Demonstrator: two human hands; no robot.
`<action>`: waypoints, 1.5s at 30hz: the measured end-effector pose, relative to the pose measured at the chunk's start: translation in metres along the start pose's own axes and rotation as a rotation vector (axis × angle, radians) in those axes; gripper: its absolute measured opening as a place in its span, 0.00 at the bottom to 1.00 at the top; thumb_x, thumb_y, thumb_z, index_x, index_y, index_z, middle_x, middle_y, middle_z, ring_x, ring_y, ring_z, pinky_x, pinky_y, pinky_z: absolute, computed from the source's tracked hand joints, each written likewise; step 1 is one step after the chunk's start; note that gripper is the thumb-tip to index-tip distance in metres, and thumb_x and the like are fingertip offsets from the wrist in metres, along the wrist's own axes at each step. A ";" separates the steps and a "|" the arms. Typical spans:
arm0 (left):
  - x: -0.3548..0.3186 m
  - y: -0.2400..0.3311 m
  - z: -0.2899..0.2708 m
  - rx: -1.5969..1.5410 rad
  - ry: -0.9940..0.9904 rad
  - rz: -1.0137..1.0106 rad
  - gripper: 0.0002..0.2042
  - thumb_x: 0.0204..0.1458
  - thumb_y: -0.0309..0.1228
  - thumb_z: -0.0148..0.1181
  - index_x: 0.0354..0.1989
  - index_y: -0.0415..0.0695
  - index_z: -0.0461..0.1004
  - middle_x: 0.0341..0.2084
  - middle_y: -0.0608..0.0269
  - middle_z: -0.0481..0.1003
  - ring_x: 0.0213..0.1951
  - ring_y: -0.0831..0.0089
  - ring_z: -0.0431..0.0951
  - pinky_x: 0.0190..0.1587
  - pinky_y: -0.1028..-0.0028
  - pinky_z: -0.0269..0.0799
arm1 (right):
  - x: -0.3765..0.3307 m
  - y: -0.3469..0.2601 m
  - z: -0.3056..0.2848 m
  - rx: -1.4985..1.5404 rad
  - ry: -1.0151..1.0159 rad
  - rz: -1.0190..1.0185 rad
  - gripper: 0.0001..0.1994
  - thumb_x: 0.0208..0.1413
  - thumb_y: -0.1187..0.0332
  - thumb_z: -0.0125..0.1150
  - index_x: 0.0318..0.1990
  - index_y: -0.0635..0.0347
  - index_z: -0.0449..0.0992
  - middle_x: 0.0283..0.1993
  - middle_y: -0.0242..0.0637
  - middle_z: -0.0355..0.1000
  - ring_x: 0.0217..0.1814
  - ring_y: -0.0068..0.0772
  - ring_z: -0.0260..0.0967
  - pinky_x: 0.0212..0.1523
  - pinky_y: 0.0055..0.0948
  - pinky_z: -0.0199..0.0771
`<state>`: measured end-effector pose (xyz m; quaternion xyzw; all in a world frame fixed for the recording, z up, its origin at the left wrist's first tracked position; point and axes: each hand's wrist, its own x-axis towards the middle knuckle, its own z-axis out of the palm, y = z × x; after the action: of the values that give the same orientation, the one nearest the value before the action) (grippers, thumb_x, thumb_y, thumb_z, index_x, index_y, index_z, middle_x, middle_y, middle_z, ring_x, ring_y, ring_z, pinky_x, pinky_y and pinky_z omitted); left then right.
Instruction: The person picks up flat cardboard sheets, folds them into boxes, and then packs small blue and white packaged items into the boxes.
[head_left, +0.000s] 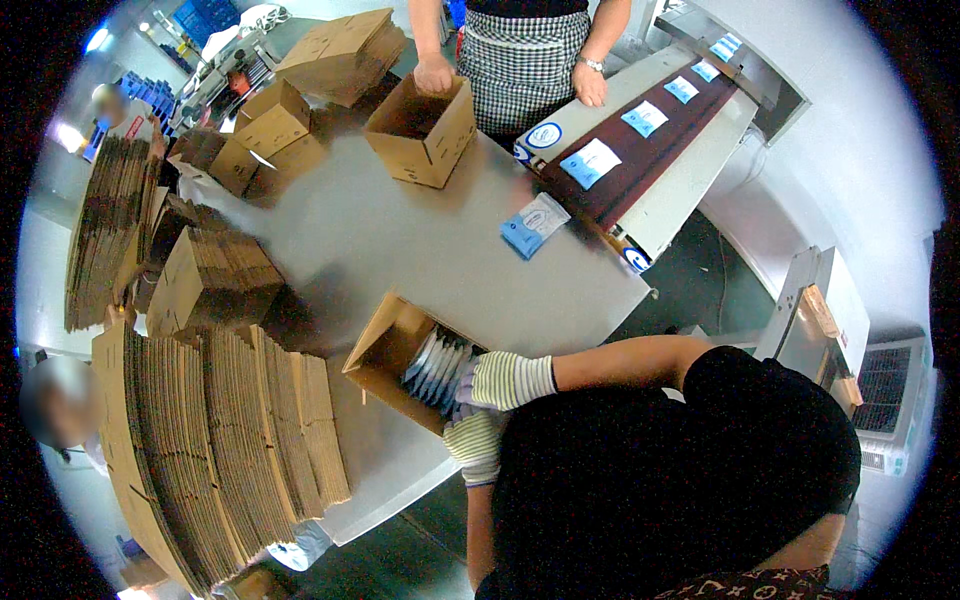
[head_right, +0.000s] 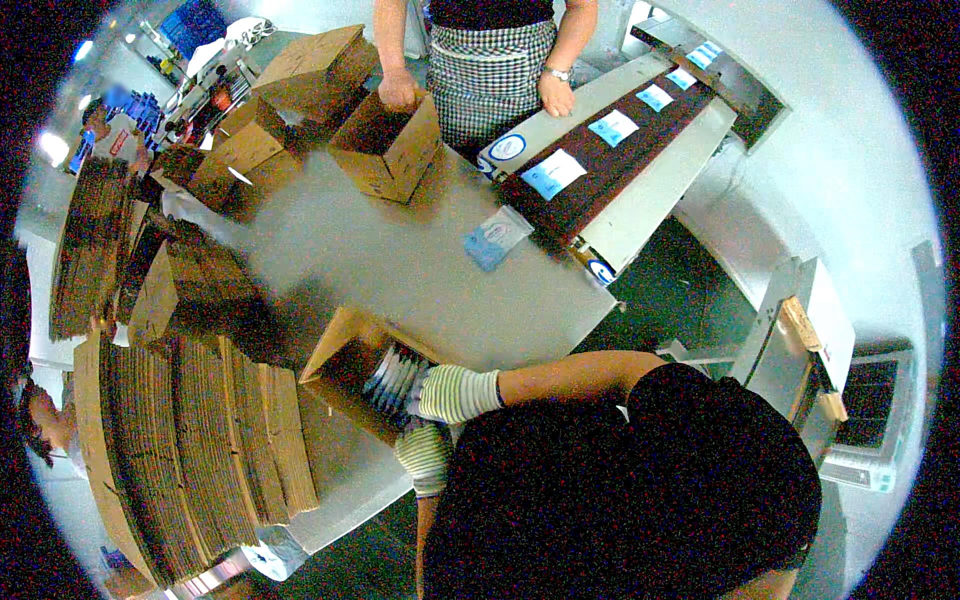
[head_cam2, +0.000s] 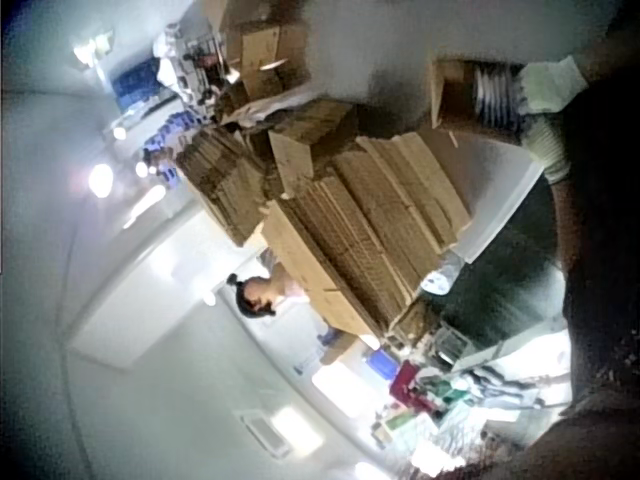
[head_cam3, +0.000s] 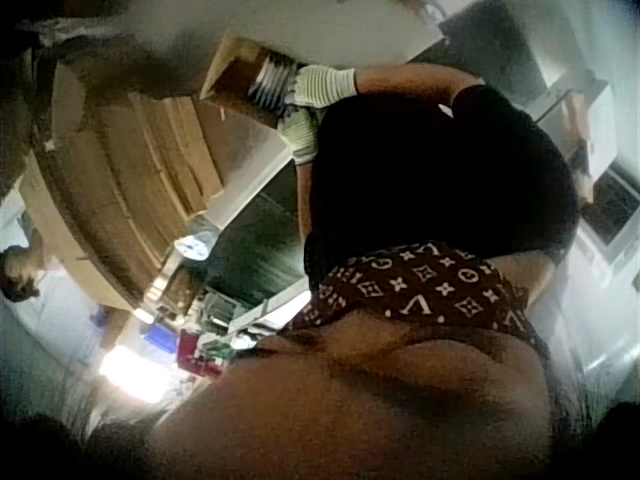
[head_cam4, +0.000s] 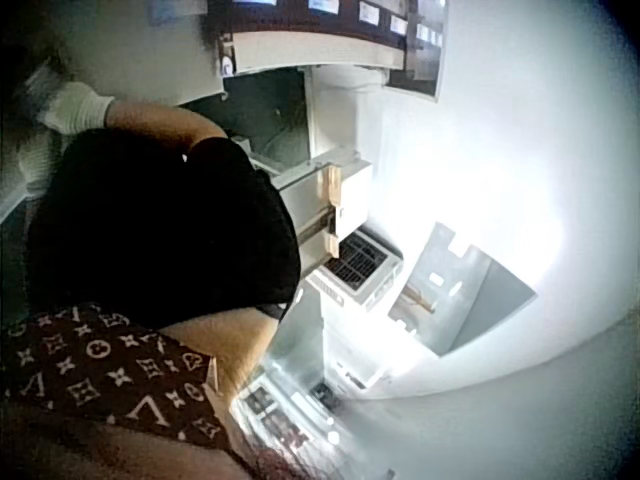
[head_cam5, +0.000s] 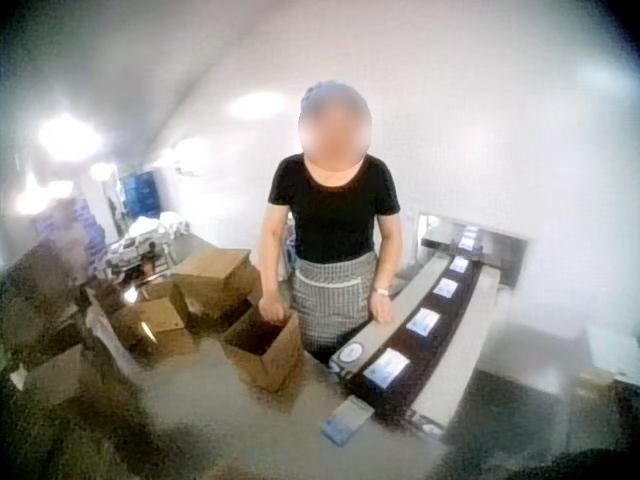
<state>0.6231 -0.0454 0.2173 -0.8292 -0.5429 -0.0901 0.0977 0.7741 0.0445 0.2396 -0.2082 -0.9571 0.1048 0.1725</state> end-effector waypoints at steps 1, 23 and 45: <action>-0.001 -0.002 0.001 0.043 0.065 0.051 0.12 0.42 0.44 0.55 0.25 0.48 0.71 0.25 0.62 0.71 0.30 0.66 0.72 0.31 0.65 0.62 | 0.002 0.000 -0.004 -0.001 -0.065 0.016 0.11 0.50 0.64 0.45 0.37 0.57 0.71 0.33 0.36 0.72 0.34 0.37 0.70 0.35 0.35 0.70; 0.017 -0.004 -0.002 -0.038 -0.147 -0.171 0.15 0.37 0.39 0.55 0.34 0.48 0.70 0.24 0.66 0.68 0.28 0.68 0.70 0.30 0.68 0.63 | -0.054 0.269 -0.050 -0.101 -0.199 0.437 0.10 0.42 0.63 0.56 0.28 0.60 0.74 0.29 0.47 0.72 0.34 0.52 0.69 0.34 0.45 0.70; 0.017 -0.003 0.007 -0.067 -0.155 -0.197 0.11 0.43 0.39 0.54 0.32 0.48 0.69 0.22 0.66 0.66 0.27 0.70 0.69 0.29 0.69 0.61 | -0.101 0.178 -0.002 -0.108 -0.670 0.796 0.31 0.29 0.54 0.67 0.44 0.62 0.69 0.39 0.48 0.72 0.41 0.44 0.71 0.42 0.41 0.70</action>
<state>0.6270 -0.0278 0.2154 -0.7793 -0.6242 -0.0529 0.0183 0.9258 0.1597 0.1643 -0.5194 -0.8106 0.1735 -0.2074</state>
